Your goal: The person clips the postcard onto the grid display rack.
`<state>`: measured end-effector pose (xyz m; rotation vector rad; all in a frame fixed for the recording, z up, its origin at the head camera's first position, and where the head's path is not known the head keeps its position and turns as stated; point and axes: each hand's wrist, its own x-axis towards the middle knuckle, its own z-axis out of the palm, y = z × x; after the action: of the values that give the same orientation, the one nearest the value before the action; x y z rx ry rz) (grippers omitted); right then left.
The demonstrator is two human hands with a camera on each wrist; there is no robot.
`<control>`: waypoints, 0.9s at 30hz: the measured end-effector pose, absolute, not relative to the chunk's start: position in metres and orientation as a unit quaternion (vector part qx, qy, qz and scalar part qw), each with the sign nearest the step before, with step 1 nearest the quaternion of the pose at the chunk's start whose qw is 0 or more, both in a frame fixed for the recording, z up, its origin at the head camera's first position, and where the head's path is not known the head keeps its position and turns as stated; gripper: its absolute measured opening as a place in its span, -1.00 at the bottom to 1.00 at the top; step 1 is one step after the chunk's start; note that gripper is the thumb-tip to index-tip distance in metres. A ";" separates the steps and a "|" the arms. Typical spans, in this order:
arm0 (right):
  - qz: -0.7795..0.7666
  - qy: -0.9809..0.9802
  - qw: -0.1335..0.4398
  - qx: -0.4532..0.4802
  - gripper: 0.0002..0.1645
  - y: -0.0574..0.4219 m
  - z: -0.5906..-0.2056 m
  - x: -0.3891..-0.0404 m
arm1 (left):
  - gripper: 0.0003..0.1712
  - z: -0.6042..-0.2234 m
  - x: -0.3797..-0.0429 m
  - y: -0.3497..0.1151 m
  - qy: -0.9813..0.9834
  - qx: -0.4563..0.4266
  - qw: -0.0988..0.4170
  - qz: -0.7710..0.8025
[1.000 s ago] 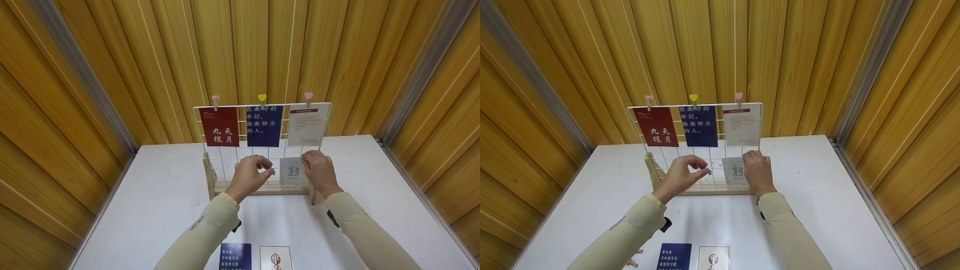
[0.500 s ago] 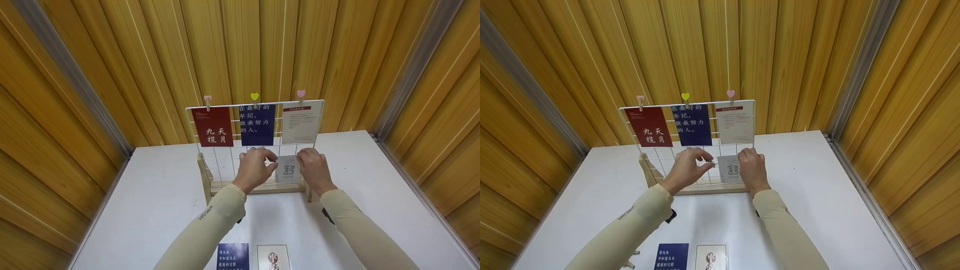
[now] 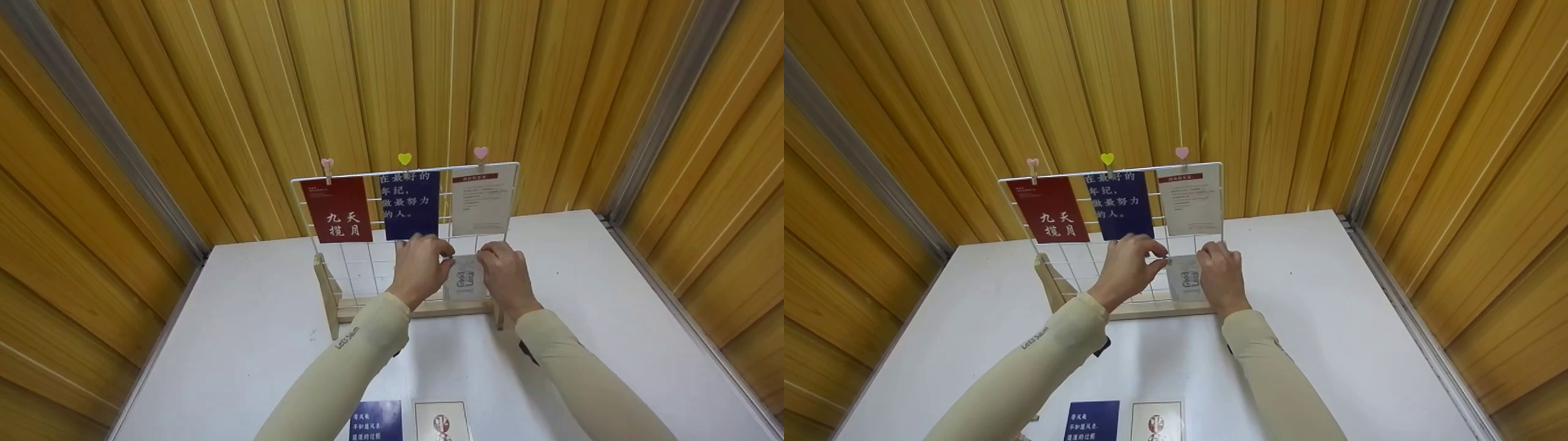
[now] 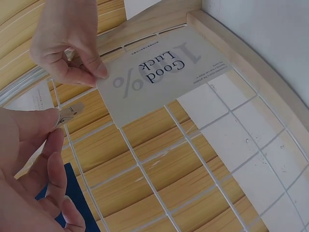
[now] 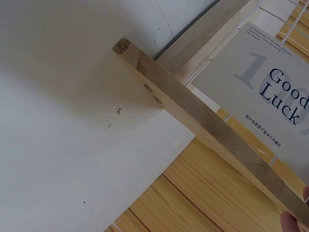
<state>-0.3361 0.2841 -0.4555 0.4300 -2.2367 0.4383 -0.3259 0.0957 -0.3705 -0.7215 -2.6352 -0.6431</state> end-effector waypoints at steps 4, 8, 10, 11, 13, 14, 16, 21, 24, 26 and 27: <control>0.171 -0.881 0.407 0.174 -0.90 0.283 -0.456 -0.337 | -0.90 -0.371 -0.330 0.099 -0.924 -0.261 0.188 -0.209; 0.172 -0.877 0.410 0.180 -0.90 0.283 -0.455 -0.337 | -0.91 -0.370 -0.334 0.102 -0.919 -0.271 0.209 -0.196; 0.173 -0.877 0.411 0.181 -0.90 0.283 -0.455 -0.337 | -0.92 -0.371 -0.335 0.104 -0.916 -0.277 0.219 -0.191; 0.174 -0.877 0.410 0.180 -0.90 0.283 -0.455 -0.337 | -0.92 -0.371 -0.336 0.106 -0.915 -0.279 0.223 -0.187; 0.174 -0.879 0.408 0.175 -0.91 0.284 -0.455 -0.337 | -0.89 -0.371 -0.338 0.109 -0.914 -0.282 0.230 -0.179; 0.173 -0.880 0.407 0.173 -0.91 0.284 -0.455 -0.336 | -0.88 -0.371 -0.339 0.111 -0.914 -0.284 0.232 -0.175; 0.173 -0.882 0.405 0.170 -0.90 0.285 -0.454 -0.336 | -0.85 -0.372 -0.341 0.115 -0.914 -0.288 0.236 -0.163; 0.177 -0.883 0.403 0.163 -0.87 0.285 -0.455 -0.335 | -0.80 -0.372 -0.345 0.123 -0.909 -0.310 0.237 -0.143; 0.181 -0.883 0.404 0.158 -0.86 0.283 -0.455 -0.336 | -0.82 -0.373 -0.347 0.127 -0.912 -0.314 0.227 -0.134; 0.184 -0.881 0.407 0.157 -0.85 0.282 -0.456 -0.336 | -0.83 -0.373 -0.348 0.129 -0.915 -0.313 0.221 -0.129; 0.184 -0.880 0.409 0.156 -0.84 0.281 -0.456 -0.337 | -0.83 -0.373 -0.349 0.130 -0.916 -0.312 0.220 -0.123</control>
<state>-0.3366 0.2810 -0.4558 0.3939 -2.2163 0.4635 -0.3489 0.1299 -0.3733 -0.8631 -2.5341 -0.3404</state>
